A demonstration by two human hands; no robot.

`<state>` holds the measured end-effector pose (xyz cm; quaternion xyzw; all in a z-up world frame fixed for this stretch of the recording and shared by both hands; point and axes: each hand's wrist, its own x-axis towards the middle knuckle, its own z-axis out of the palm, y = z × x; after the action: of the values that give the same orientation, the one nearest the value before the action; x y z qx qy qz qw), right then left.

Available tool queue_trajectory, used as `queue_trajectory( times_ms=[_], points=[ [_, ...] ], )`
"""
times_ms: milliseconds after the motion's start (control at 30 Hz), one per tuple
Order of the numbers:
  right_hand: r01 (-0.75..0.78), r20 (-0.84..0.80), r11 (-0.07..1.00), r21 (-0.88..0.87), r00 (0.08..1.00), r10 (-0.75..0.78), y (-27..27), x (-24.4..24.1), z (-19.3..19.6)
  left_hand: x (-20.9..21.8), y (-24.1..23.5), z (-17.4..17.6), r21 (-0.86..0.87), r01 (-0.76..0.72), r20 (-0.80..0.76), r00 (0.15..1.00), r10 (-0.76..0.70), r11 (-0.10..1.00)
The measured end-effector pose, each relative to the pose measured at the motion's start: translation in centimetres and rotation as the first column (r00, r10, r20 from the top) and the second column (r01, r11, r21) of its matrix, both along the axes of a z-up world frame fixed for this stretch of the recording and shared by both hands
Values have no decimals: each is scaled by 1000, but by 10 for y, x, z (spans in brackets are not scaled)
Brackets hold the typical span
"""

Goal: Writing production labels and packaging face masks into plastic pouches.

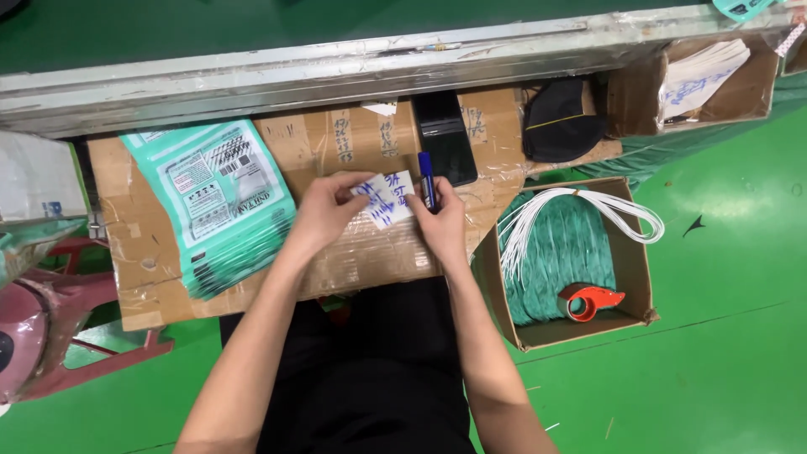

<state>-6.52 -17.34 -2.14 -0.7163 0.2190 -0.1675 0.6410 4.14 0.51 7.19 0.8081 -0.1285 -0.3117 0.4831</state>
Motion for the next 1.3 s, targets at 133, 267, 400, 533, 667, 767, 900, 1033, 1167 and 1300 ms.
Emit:
queue_trajectory(
  times_ms=[133, 267, 400, 533, 667, 767, 900, 1033, 1167, 1300],
  points=[
    [-111, 30, 974, 198, 994, 107, -3, -11, 33, -12, -21, -5, -113, 20, 249, 969, 9, 993],
    [24, 3, 987, 160, 1000, -25, -11, -24, 46, -17, -43, -15, -207, -17, 171, 984, 53, 978],
    [105, -171, 967, -232, 974, -146, -30, -38, 68, -27, -78, -33, -85, -41, 111, 993, 50, 996],
    [237, -126, 929, -283, 952, -281, -108, -61, 65, -40, -104, 2, -276, 23, 168, 985, 25, 961],
    [369, 215, 404, -837, 901, -377, -246, -77, 124, -35, -96, -11, -336, 45, 185, 983, 19, 941],
    [223, 129, 233, -947, 924, -359, -319, -72, 149, -23, -86, -34, -248, 9, 229, 972, 49, 969],
    [-156, -209, 207, -966, 941, -268, -369, -53, 158, -2, -82, -56, -235, -30, 339, 934, 111, 971],
    [-267, -299, 205, -941, 944, -141, -395, -51, 146, 10, -87, -25, -170, -81, 310, 942, 131, 982],
    [-24, -84, 313, -949, 980, -179, -389, -60, 137, 27, -91, -30, 81, -259, 725, 678, 121, 962],
    [309, 183, 526, -792, 943, -279, -339, -63, 137, 68, -80, -144, 243, -381, 788, 613, 47, 892]
  ],
)
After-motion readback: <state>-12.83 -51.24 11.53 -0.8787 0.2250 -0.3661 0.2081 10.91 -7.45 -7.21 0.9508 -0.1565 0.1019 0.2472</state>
